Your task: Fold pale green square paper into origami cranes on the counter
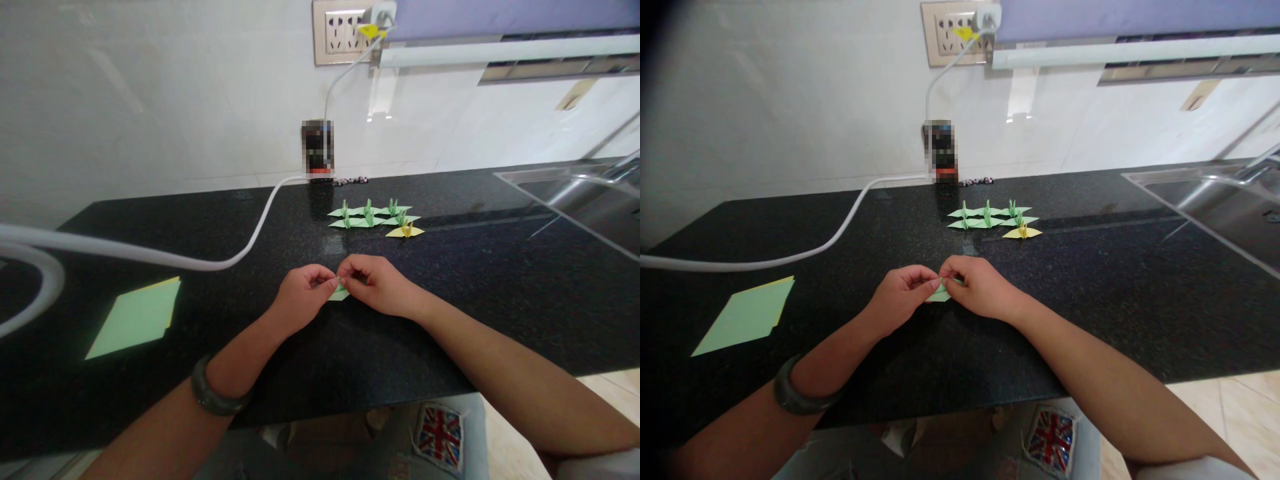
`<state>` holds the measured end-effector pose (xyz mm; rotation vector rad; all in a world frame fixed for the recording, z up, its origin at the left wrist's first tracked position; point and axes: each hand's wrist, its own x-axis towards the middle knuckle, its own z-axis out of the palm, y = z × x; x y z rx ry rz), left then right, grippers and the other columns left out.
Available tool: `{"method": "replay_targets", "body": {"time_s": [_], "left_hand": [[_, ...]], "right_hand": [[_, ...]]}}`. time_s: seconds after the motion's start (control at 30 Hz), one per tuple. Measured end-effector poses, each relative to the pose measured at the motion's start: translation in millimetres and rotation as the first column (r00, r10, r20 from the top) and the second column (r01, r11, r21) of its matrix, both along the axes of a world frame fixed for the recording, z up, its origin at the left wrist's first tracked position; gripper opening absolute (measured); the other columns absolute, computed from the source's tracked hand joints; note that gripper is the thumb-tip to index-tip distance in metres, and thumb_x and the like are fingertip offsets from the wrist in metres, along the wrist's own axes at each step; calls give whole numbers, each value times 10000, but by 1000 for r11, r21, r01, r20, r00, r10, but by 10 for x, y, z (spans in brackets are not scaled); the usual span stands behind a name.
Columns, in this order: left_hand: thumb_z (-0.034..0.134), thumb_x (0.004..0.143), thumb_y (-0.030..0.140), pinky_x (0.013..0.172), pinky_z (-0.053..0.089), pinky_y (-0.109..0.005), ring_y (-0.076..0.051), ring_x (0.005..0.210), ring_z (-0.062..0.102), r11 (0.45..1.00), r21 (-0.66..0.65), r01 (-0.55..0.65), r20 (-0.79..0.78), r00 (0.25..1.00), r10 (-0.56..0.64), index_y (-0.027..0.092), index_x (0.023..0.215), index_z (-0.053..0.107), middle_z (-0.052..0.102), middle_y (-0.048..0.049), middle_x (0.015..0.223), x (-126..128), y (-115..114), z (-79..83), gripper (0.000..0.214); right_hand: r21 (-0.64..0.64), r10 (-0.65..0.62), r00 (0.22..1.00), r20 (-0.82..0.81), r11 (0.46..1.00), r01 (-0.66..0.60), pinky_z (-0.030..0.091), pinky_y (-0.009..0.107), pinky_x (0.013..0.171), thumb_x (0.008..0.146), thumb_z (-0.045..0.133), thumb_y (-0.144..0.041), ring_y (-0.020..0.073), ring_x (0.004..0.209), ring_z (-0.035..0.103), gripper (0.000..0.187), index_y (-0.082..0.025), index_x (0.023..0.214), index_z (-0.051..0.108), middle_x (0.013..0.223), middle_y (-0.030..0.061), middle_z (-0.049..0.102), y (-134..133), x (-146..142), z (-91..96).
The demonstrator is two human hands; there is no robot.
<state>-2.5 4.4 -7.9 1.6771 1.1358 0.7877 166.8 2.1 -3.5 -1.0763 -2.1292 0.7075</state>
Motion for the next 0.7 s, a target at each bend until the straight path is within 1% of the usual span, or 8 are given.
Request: {"method": "replay_targets", "body": {"time_s": [0.13,0.33,0.43,0.5,0.6,0.7], "left_hand": [[520,709,324,579,436,-236,-127,636,556,1000,6,-2,18,1000,2,132,790,607,622,-38,726,-10,0,-6,226],[537,702,328,560,432,-220,-110,604,542,999,40,-24,16,1000,24,135,810,603,614,-26,708,-13,-8,-12,231],[549,694,356,563,443,-223,-111,604,552,1000,3,-13,45,999,13,132,816,593,611,-26,703,-6,-19,-10,259],[549,697,351,574,458,-232,-113,606,564,999,-42,-4,96,995,8,126,825,584,607,-26,706,-3,-25,-3,261],[546,701,321,571,473,-236,-107,586,572,994,-108,-1,159,987,18,116,817,579,599,-25,702,-1,-30,17,237],[559,692,300,546,471,-228,-103,559,568,991,-130,-16,164,986,38,114,800,586,596,-17,670,1,-34,41,217]], "right_hand": [[-2,-10,1000,-26,1000,10,367,199,549,750,478,-152,89,599,489,83,-153,772,557,668,-4,554,6,3,-1],[-31,-39,995,-95,999,36,382,200,556,746,489,-162,91,602,494,75,-147,763,560,673,0,563,5,-2,2],[-42,-63,990,-124,997,59,375,197,537,746,492,-170,87,580,481,77,-146,761,563,653,-4,558,4,-9,4],[-43,-67,989,-135,997,61,374,197,532,749,490,-172,86,576,474,78,-146,762,563,649,-4,556,2,-12,6],[-40,-48,988,-145,998,43,382,199,541,755,487,-172,87,583,477,82,-143,778,560,664,1,560,-3,-12,3],[-19,-23,988,-154,1000,21,393,204,552,755,488,-170,88,593,485,88,-145,794,562,682,7,566,-5,-4,0]]}}
